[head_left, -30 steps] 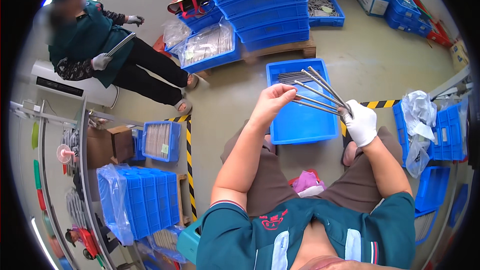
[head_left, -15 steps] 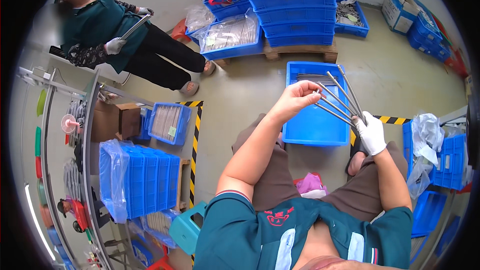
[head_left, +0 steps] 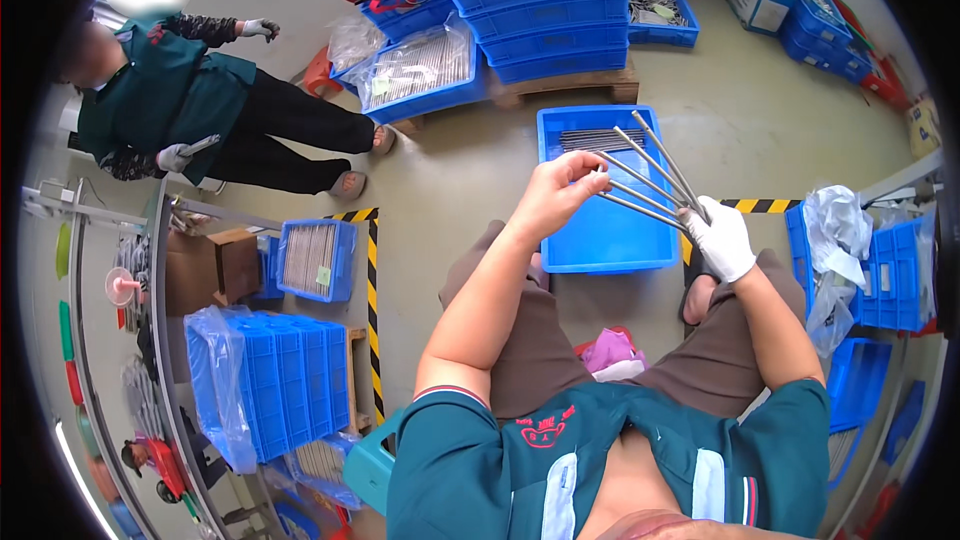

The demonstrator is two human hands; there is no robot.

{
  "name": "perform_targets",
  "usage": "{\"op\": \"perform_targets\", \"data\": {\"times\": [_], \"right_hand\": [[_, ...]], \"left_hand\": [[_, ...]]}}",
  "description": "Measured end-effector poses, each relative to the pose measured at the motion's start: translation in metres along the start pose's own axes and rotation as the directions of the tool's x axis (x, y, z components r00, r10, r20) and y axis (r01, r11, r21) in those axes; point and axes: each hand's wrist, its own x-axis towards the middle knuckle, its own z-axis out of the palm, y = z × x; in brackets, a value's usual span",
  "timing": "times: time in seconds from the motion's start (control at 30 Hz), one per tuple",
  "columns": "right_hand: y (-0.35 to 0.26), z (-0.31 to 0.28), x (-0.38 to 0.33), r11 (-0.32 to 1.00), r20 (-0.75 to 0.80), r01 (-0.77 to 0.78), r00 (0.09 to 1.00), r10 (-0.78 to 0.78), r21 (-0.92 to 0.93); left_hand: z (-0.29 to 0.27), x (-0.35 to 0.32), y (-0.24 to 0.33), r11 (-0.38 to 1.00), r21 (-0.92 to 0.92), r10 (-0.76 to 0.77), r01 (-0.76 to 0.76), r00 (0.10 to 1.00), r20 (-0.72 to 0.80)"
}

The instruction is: Sorting and arranging metal rods into a specific tray layout within a manufacturing environment.

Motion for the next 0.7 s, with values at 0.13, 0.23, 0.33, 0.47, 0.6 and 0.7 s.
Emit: {"op": "perform_targets", "data": {"times": [0.13,0.23,0.33,0.47,0.6,0.7], "right_hand": [[-0.013,-0.006,-0.001,0.968,-0.101,0.111,0.985,-0.137,-0.227],[0.0,-0.008,0.002,0.996,-0.041,0.013,0.999,-0.017,-0.09],[0.001,-0.01,0.001,0.995,0.063,-0.087,0.994,0.09,-0.048],[-0.009,-0.005,-0.003,1.0,0.076,0.001,0.997,-0.001,-0.009],[-0.01,-0.004,-0.002,0.998,0.051,0.056,0.997,-0.055,-0.033],[-0.013,-0.004,-0.003,0.986,-0.033,0.13,0.99,-0.134,-0.105]], "left_hand": [[0.009,0.0,-0.003,0.994,0.069,-0.068,0.083,0.977,-0.204],[-0.004,0.004,0.003,1.0,0.002,-0.021,0.022,0.981,-0.194],[-0.028,0.001,0.017,1.0,-0.017,-0.008,0.004,0.971,-0.24],[-0.006,0.002,0.013,0.987,-0.05,-0.156,0.15,0.975,-0.161],[-0.011,0.004,0.013,0.988,-0.014,-0.155,0.154,0.984,-0.092],[-0.012,0.003,0.013,0.969,-0.112,-0.227,0.221,0.973,-0.039]]}}
